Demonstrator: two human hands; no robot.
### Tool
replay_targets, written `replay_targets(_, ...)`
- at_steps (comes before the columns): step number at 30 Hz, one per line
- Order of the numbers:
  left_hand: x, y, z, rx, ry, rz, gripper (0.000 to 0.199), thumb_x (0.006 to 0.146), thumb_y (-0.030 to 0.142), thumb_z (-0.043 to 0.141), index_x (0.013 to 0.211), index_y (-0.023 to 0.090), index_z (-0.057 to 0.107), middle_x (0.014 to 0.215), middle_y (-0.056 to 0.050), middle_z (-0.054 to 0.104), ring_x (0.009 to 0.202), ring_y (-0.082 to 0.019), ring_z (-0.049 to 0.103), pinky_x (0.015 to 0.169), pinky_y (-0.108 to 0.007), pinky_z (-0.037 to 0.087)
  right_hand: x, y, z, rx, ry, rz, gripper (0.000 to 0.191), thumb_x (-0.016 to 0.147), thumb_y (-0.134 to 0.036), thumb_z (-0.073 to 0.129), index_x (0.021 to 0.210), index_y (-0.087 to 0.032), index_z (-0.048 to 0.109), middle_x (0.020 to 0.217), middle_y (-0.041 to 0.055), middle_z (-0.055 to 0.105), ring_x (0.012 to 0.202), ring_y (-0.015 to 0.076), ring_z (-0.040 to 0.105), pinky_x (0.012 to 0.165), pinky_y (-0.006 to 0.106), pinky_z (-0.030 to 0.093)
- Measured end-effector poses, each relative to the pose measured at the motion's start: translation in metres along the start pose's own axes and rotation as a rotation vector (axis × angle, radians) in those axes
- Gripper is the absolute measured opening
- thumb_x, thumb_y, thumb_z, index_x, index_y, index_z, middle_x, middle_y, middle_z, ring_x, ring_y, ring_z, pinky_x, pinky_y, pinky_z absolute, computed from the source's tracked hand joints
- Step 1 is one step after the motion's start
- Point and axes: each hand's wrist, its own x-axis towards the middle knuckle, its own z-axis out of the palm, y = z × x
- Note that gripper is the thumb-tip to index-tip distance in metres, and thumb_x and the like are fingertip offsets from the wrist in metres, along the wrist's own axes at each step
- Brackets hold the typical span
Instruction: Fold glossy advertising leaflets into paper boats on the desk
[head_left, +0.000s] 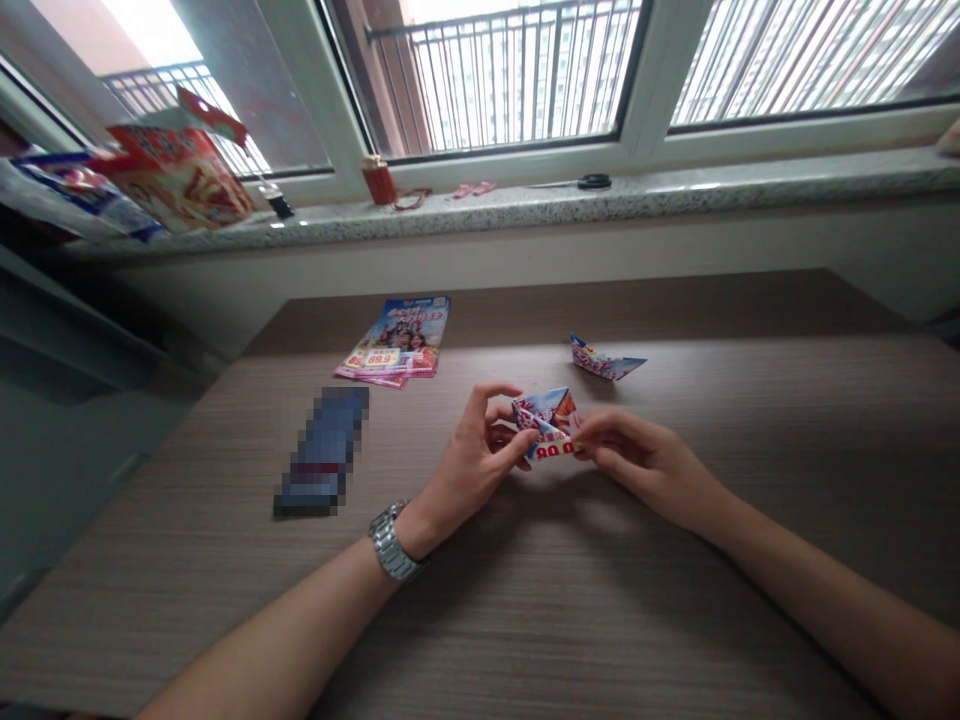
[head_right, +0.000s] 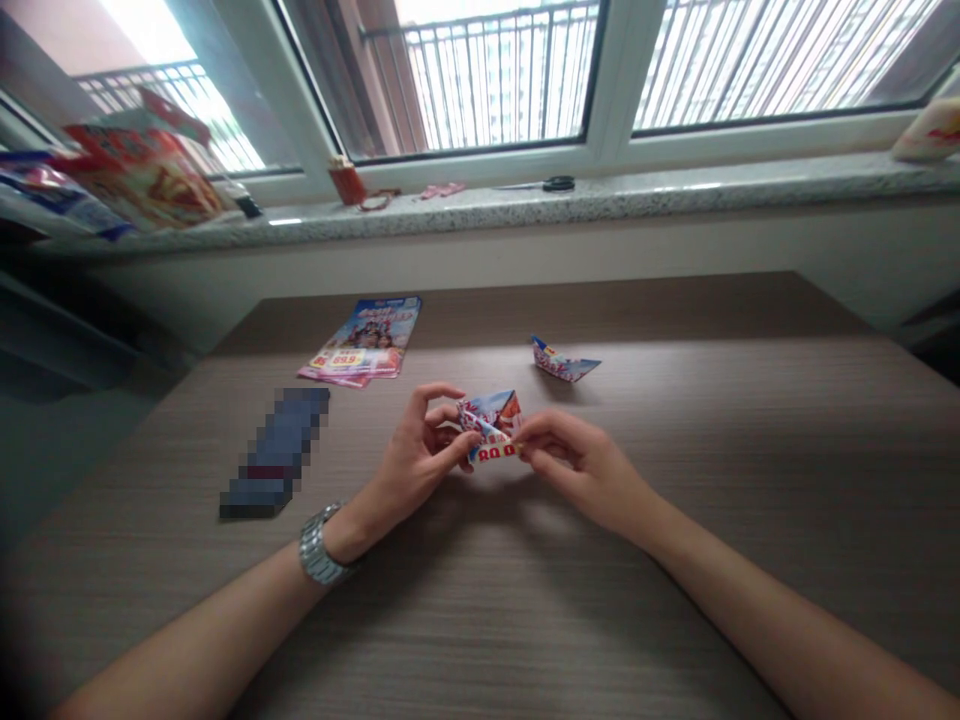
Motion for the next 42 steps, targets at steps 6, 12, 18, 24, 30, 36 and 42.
replay_targets(6, -0.0026, -0.0001, -0.0018, 0.116, -0.093, -0.012, 0.037, 0.091, 0.027, 0.072, 0.121, 0.020, 0.051, 0.099, -0.004, 0.072, 0.081, -0.013, 0.071, 0.068, -0.021, 0.057, 0.0036, -0.0024, 0.0026, 0.128, 0.109, 0.105, 0.043, 0.091, -0.039, 0.071, 0.127, -0.030, 0.050, 0.120, 0.0062, 0.067, 0.105, 0.0211, 0.069, 0.087, 0.037, 0.061)
replay_targets(12, -0.0055, 0.0027, -0.0010, 0.356, -0.224, 0.100, 0.021, 0.095, 0.026, 0.067, 0.114, 0.019, 0.071, 0.100, -0.004, 0.075, 0.081, -0.012, 0.066, 0.070, -0.021, 0.051, 0.0035, -0.0054, 0.0045, 0.003, -0.013, 0.208, 0.033, 0.090, -0.047, 0.069, 0.111, -0.023, 0.065, 0.103, 0.0062, 0.073, 0.093, 0.0214, 0.069, 0.081, 0.035, 0.058)
replay_targets(18, -0.0055, 0.0029, 0.0001, 0.352, -0.156, 0.086, 0.026, 0.094, 0.032, 0.069, 0.116, 0.018, 0.070, 0.097, -0.004, 0.074, 0.082, -0.013, 0.068, 0.073, -0.023, 0.054, 0.0043, -0.0030, 0.0049, 0.026, 0.025, 0.262, 0.031, 0.085, -0.049, 0.073, 0.095, -0.020, 0.067, 0.085, 0.0027, 0.072, 0.079, 0.0185, 0.068, 0.072, 0.031, 0.056)
replay_targets(24, -0.0044, -0.0023, -0.0001, 0.214, -0.080, 0.031, 0.026, 0.092, 0.036, 0.071, 0.110, 0.017, 0.069, 0.102, -0.006, 0.074, 0.091, -0.017, 0.071, 0.081, -0.026, 0.058, 0.0070, -0.0047, 0.0038, 0.014, 0.129, 0.245, 0.033, 0.081, -0.051, 0.076, 0.091, -0.021, 0.067, 0.086, 0.0053, 0.076, 0.080, 0.0214, 0.072, 0.074, 0.034, 0.059)
replay_targets(30, -0.0027, -0.0003, -0.0016, 0.178, -0.049, 0.039, 0.014, 0.092, 0.028, 0.071, 0.099, 0.016, 0.074, 0.093, -0.005, 0.076, 0.084, -0.015, 0.072, 0.077, -0.024, 0.059, 0.0072, -0.0052, 0.0054, 0.087, 0.083, 0.324, 0.034, 0.080, -0.050, 0.076, 0.097, -0.020, 0.074, 0.095, 0.0069, 0.080, 0.085, 0.0225, 0.075, 0.077, 0.036, 0.061)
replay_targets(36, -0.0013, 0.0002, -0.0014, 0.156, -0.035, 0.013, 0.016, 0.092, 0.030, 0.072, 0.100, 0.016, 0.074, 0.094, -0.005, 0.077, 0.084, -0.014, 0.072, 0.076, -0.023, 0.058, 0.0066, -0.0051, 0.0029, 0.069, 0.074, 0.346, 0.035, 0.080, -0.052, 0.077, 0.093, -0.019, 0.075, 0.091, 0.0060, 0.080, 0.080, 0.0211, 0.074, 0.076, 0.035, 0.061)
replay_targets(42, -0.0017, -0.0022, -0.0011, 0.151, -0.065, -0.016, 0.025, 0.090, 0.036, 0.073, 0.105, 0.016, 0.074, 0.095, -0.006, 0.076, 0.085, -0.015, 0.071, 0.076, -0.024, 0.058, 0.0064, -0.0054, 0.0013, 0.008, 0.119, 0.320, 0.037, 0.081, -0.054, 0.075, 0.089, -0.019, 0.074, 0.086, 0.0064, 0.079, 0.075, 0.0202, 0.073, 0.070, 0.033, 0.060)
